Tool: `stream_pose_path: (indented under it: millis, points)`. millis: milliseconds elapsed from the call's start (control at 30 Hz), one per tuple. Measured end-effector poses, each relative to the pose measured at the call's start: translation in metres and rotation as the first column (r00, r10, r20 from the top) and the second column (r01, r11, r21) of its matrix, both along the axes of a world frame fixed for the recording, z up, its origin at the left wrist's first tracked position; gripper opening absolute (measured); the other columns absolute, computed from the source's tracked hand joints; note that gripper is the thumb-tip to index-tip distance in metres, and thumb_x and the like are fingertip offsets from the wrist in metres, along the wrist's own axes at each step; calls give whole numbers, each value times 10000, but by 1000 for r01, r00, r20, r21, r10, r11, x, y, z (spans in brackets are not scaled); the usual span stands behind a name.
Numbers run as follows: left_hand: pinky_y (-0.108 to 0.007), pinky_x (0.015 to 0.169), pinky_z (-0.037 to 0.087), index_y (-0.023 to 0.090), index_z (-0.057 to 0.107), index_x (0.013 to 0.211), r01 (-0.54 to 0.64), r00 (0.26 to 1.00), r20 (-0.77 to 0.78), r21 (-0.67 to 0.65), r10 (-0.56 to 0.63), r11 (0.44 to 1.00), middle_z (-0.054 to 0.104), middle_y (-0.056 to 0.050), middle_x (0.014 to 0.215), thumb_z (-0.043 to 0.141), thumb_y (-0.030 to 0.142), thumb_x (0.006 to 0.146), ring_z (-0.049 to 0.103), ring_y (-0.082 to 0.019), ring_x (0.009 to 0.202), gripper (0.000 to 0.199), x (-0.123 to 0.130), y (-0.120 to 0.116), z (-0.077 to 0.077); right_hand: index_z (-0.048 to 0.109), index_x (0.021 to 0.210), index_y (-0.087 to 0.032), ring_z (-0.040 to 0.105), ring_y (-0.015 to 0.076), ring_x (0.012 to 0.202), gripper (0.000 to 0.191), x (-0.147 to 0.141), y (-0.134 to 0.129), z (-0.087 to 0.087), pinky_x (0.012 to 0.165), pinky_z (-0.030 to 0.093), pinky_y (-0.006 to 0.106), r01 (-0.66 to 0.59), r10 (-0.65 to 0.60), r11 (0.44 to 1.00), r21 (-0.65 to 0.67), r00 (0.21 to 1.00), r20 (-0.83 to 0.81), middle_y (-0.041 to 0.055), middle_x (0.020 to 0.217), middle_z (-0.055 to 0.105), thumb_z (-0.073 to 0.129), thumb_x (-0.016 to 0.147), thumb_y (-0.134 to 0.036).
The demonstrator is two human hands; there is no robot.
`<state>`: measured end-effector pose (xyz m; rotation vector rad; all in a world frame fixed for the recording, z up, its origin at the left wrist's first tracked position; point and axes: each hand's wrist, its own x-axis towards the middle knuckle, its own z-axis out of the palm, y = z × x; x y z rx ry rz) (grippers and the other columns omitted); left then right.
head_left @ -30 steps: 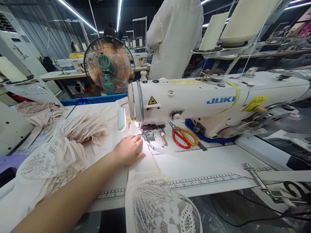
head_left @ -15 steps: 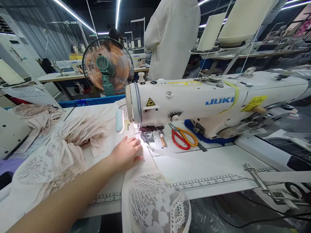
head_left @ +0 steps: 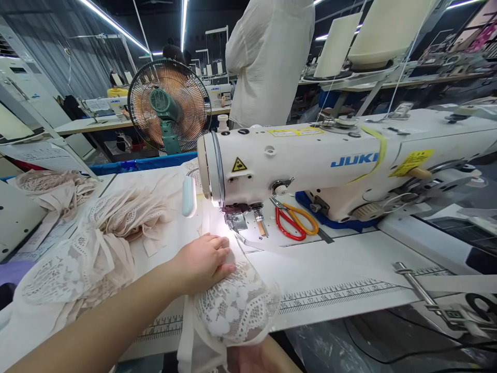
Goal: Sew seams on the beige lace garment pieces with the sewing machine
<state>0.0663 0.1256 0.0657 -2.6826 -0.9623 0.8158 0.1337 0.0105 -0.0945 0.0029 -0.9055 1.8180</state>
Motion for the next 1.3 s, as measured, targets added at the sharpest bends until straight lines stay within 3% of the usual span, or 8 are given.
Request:
stream_pose_path:
  millis: [133,200,333,467,767,967,1133,1300]
  points:
    - [-362,851,414,175,596,988,-12,999,33,-49,13,999,501,-60,1140,267,473,914,478,-201,949,450,-2,5,2,478,1266,-208,460,211,1185,624,-9,2,21,1075,322,352,-124,69,988,-96,896,-439,96,1301,410,679,701,-384]
    - [-378,876,415,192,594,1048,-9,999,38,-54,11,999,484,-60,1210,235,490,915,480,-223,1020,486,-3,8,3,447,1299,-210,455,198,1195,656,-12,5,27,1099,290,341,-112,37,987,-113,854,-519,94,1325,388,688,696,-297]
    - [-392,909,419,183,607,1070,1,1000,27,-48,1,999,464,-73,1274,194,526,912,458,-258,1125,559,-2,13,4,365,1359,-183,430,198,1219,740,-19,21,23,1103,276,361,12,-39,997,-70,920,-389,128,1315,392,663,716,-394]
    - [-395,927,417,191,614,1076,-8,1000,18,-39,9,999,461,-75,1285,209,520,910,450,-262,1150,548,0,17,5,459,1279,-147,394,220,1242,806,-25,36,17,1112,249,368,61,-67,997,-36,975,-213,119,1207,488,684,612,-539]
    - [-375,982,402,193,554,1207,-43,998,-49,20,44,999,453,-67,1307,258,496,912,443,-242,1177,516,6,27,10,444,1319,-180,381,158,1262,583,-22,39,45,1146,209,308,123,-155,987,-104,899,-410,76,1302,415,577,759,-269]
    - [-365,1021,379,175,531,1245,-18,997,-79,54,22,998,461,-65,1307,267,497,917,440,-225,1189,530,10,35,9,483,1292,-224,437,120,1207,474,-21,51,48,1131,240,286,102,-115,993,-54,885,-451,43,1278,447,504,818,-225]
    - [-370,1037,356,159,507,1278,7,991,-136,91,5,996,436,-77,1331,264,503,917,420,-231,1208,554,7,40,7,606,1136,-172,471,134,1167,342,-20,55,52,1098,283,288,134,-144,990,-52,903,-405,65,1176,520,501,818,-244]
    - [-421,1071,293,179,448,1330,30,982,-191,151,-1,988,379,-64,1381,267,526,910,368,-234,1247,574,7,42,5,576,1162,-139,486,153,1144,399,-23,59,50,1077,309,298,102,-139,988,-112,905,-402,84,1161,526,535,795,-290]
